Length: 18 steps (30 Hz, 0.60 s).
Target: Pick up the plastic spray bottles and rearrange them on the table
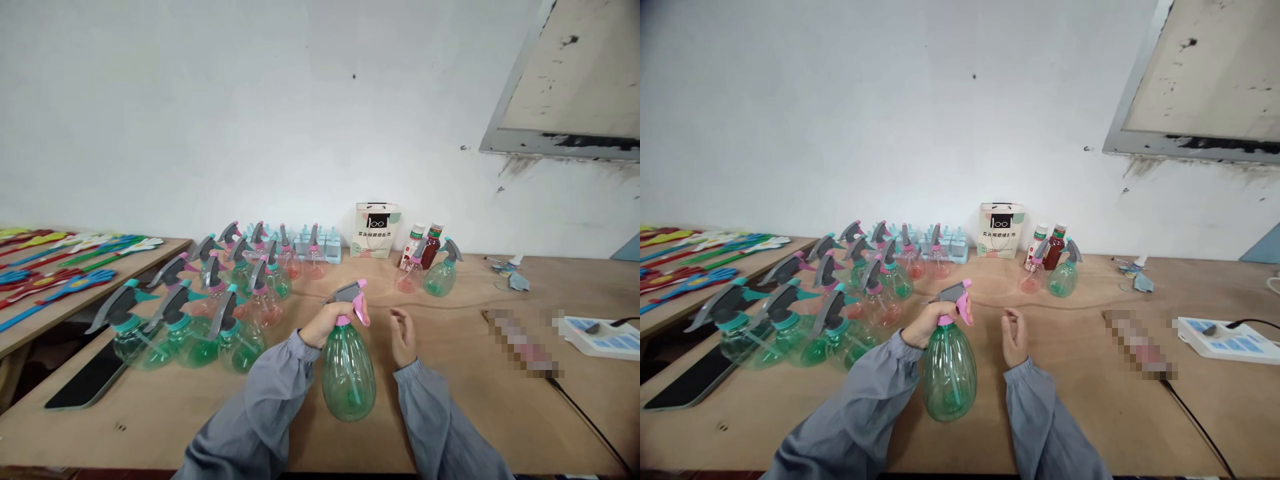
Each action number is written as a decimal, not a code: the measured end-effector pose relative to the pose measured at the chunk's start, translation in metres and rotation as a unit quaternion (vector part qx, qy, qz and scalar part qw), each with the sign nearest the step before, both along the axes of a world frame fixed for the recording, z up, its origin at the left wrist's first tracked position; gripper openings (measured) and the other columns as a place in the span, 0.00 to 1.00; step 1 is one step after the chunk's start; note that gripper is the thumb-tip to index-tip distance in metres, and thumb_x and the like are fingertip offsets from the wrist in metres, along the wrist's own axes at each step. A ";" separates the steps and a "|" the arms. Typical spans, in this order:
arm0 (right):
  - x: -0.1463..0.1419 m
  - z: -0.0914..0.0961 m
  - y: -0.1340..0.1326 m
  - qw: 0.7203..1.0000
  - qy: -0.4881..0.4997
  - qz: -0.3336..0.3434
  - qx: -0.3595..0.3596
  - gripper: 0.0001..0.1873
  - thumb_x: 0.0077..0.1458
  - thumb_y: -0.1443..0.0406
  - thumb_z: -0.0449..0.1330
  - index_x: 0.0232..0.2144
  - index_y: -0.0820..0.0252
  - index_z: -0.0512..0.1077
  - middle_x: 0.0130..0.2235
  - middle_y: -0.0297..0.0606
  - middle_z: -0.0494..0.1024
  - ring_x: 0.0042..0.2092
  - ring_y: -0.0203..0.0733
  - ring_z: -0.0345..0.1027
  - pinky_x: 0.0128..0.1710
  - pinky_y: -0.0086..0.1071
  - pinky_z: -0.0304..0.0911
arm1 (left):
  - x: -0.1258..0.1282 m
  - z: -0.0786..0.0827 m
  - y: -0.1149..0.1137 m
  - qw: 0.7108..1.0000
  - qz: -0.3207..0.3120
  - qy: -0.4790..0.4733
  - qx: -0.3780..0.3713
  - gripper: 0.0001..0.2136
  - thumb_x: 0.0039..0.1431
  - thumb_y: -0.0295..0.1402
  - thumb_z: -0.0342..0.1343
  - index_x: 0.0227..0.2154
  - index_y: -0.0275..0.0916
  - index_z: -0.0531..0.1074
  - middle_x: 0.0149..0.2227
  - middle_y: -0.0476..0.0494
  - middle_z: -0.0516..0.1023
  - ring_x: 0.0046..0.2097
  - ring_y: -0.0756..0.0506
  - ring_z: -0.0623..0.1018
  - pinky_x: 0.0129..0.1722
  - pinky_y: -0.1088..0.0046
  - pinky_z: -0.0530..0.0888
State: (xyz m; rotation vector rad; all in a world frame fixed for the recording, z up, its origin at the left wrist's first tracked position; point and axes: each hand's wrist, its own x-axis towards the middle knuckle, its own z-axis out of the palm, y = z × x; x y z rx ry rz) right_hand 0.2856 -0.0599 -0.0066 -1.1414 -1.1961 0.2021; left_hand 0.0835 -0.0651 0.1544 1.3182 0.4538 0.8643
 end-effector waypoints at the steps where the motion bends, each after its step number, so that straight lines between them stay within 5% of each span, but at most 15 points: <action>1: 0.006 0.001 0.005 1.000 -0.002 -0.029 0.007 0.21 0.62 0.48 0.55 0.46 0.58 0.70 0.45 0.44 0.76 0.45 0.47 0.71 0.48 0.45 0.66 | -0.001 0.001 0.000 1.000 -0.003 0.001 0.011 0.13 0.34 0.31 0.52 0.25 0.37 0.77 0.32 0.39 0.82 0.42 0.38 0.80 0.45 0.64 0.74; 6: 0.054 0.017 0.043 0.985 -0.037 -0.161 0.059 0.29 0.57 0.46 0.59 0.52 0.60 0.65 0.51 0.48 0.69 0.54 0.53 0.64 0.55 0.51 0.60 | -0.005 0.005 0.000 0.999 0.021 -0.004 0.036 0.13 0.34 0.31 0.51 0.25 0.37 0.77 0.32 0.41 0.81 0.41 0.40 0.79 0.42 0.65 0.73; 10: 0.088 0.035 0.081 0.981 -0.080 -0.173 0.045 0.36 0.54 0.42 0.60 0.51 0.65 0.64 0.50 0.54 0.68 0.54 0.56 0.63 0.56 0.53 0.59 | -0.007 0.005 0.001 0.998 0.036 0.024 0.044 0.13 0.33 0.32 0.51 0.24 0.37 0.76 0.29 0.43 0.79 0.34 0.43 0.76 0.35 0.68 0.71; 14: 0.099 0.053 0.114 0.980 -0.101 -0.170 0.021 0.37 0.51 0.40 0.60 0.50 0.63 0.63 0.49 0.51 0.68 0.54 0.57 0.63 0.55 0.55 0.59 | -0.014 0.000 0.012 0.979 0.154 0.088 0.098 0.12 0.39 0.31 0.52 0.29 0.39 0.77 0.24 0.50 0.73 0.26 0.50 0.67 0.27 0.73 0.65; 18: 0.100 0.061 0.126 0.969 -0.102 -0.223 0.016 0.33 0.53 0.44 0.60 0.50 0.61 0.63 0.50 0.51 0.68 0.54 0.57 0.62 0.56 0.55 0.59 | -0.028 -0.011 0.035 0.923 0.316 0.122 0.180 0.10 0.46 0.33 0.54 0.32 0.39 0.75 0.23 0.52 0.70 0.24 0.52 0.65 0.27 0.75 0.64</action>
